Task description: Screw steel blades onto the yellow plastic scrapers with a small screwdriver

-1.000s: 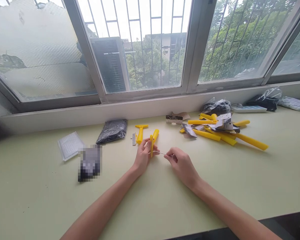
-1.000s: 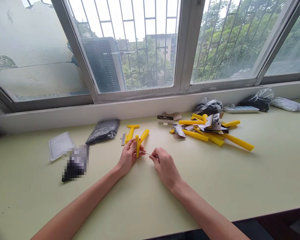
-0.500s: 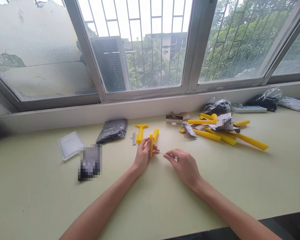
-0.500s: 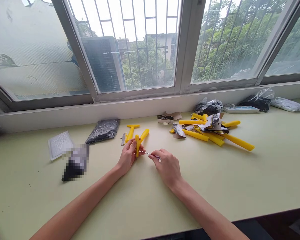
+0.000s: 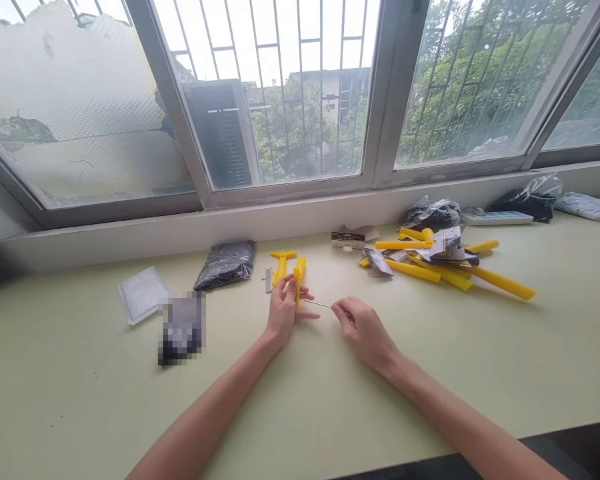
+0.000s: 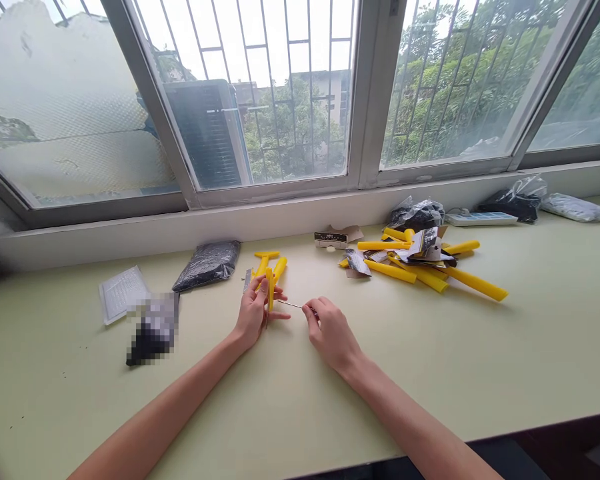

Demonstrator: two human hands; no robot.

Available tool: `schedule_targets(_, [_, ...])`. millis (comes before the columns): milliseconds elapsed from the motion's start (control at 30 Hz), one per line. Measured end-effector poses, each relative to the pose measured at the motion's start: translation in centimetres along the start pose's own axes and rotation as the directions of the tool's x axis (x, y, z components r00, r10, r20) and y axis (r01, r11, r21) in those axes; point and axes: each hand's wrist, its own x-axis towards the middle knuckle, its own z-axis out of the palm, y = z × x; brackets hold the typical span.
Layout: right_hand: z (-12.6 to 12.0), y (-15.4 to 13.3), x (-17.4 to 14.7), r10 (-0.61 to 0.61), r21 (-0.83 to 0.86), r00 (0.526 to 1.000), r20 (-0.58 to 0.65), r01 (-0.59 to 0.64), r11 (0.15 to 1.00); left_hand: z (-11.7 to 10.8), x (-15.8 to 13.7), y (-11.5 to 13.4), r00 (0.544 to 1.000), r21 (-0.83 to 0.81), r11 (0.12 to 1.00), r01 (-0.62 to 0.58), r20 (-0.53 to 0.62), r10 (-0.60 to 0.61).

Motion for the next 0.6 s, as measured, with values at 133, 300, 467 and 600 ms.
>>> schedule_targets(133, [-0.4, 0.2, 0.1, -0.004, 0.006, 1.000, -0.030, 0.004, 1.000, -0.6, 0.6, 0.2, 0.996, 0.155, 0.984, -0.086, 0.018, 0.084])
schedule_targets(300, [-0.3, 0.8, 0.2, 0.004, -0.004, 0.998, -0.058, -0.005, 1.000, -1.6, 1.9, 0.2, 0.974, 0.488, 0.846, -0.212, 0.033, 0.225])
schedule_targets(467, [0.2, 0.5, 0.1, 0.013, -0.054, 0.997, -0.082, -0.018, 0.998, -1.8, 2.3, 0.3, 0.950, 0.719, 0.652, -0.238, 0.034, 0.309])
schedule_targets(600, [0.0, -0.4, -0.8, -0.076, -0.092, 0.997, 0.007, 0.076, 0.993, -1.9, 2.0, 0.5, 0.885, 0.911, 0.313, -0.268, 0.104, 0.454])
